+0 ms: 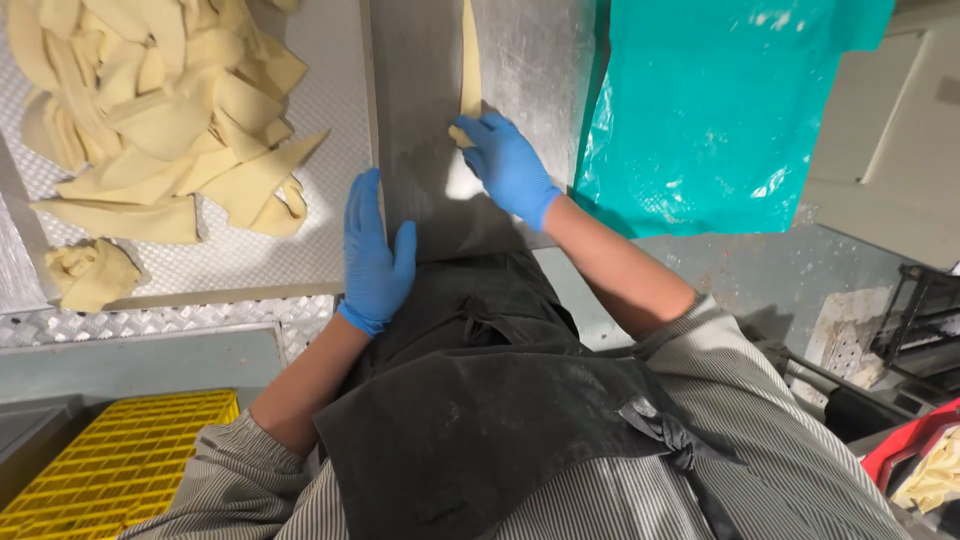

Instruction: Rolling pieces of dough into croissant shapes and placing them on a tray.

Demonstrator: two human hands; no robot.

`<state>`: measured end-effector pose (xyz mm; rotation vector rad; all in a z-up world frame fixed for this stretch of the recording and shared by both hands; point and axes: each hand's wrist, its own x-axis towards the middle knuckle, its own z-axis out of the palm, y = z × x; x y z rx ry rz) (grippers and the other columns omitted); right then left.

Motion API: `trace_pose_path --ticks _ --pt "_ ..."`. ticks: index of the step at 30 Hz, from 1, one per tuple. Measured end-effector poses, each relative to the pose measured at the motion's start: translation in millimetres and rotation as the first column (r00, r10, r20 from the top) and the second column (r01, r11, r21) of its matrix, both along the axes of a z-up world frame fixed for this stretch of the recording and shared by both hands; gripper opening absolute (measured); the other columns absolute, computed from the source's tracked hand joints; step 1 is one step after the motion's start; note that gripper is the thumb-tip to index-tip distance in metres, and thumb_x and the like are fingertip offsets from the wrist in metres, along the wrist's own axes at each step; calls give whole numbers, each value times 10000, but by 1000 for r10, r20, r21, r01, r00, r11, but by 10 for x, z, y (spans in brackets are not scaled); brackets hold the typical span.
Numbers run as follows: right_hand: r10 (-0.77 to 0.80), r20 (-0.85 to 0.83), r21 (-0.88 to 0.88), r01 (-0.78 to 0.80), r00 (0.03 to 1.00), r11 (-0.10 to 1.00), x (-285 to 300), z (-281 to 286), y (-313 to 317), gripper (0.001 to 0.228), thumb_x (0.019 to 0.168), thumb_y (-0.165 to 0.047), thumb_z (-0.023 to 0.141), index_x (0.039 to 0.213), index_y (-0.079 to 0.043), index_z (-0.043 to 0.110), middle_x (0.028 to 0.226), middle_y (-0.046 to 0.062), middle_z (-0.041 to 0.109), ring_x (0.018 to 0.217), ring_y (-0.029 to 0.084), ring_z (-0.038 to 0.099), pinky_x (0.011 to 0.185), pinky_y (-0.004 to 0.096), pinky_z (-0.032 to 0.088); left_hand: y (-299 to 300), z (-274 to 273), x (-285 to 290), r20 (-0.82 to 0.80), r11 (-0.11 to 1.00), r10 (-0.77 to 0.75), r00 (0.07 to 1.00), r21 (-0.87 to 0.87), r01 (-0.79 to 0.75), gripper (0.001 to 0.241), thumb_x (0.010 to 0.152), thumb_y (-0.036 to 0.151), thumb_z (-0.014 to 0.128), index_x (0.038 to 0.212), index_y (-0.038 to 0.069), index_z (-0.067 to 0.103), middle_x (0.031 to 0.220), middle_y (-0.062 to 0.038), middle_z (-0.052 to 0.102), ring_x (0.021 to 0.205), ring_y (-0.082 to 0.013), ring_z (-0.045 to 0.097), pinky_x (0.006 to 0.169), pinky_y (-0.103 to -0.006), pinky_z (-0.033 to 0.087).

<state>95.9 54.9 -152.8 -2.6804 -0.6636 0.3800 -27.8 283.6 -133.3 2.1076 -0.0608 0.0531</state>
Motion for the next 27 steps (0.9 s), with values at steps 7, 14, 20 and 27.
trace_pose_path --ticks 7,14,20,27 --pt "165 -884 467 849 438 248 -280 861 -237 419 1033 -42 610 1432 77 563 1284 185 678 1112 269 709 976 364 586 -136 130 327 -176 921 -118 977 -388 42 577 1048 219 628 1521 -38 421 1540 -256 434 1448 -368 387 1206 -453 320" --pt "369 -848 409 912 379 2 -667 1352 -411 457 1001 55 619 1447 69 524 1296 160 667 1082 239 719 925 368 608 87 895 373 -553 740 -447 703 -670 -56 355 950 213 706 1213 -24 719 933 -50 706 819 -108 601 745 -268 503" --pt "316 -843 480 874 435 79 -1005 1201 -470 462 1020 120 613 1477 103 546 1264 181 662 1066 223 687 942 342 578 91 1278 420 -471 733 -530 705 -673 102 313 923 193 714 1171 4 741 938 -12 740 839 -64 633 765 -230 527" --pt "310 -853 444 896 419 11 -1038 1488 -456 504 884 70 650 1375 72 538 1241 153 664 1087 228 710 972 380 603 193 1532 449 -541 821 -459 705 -562 103 319 906 201 723 1163 20 779 933 -58 760 825 -108 641 751 -265 519"
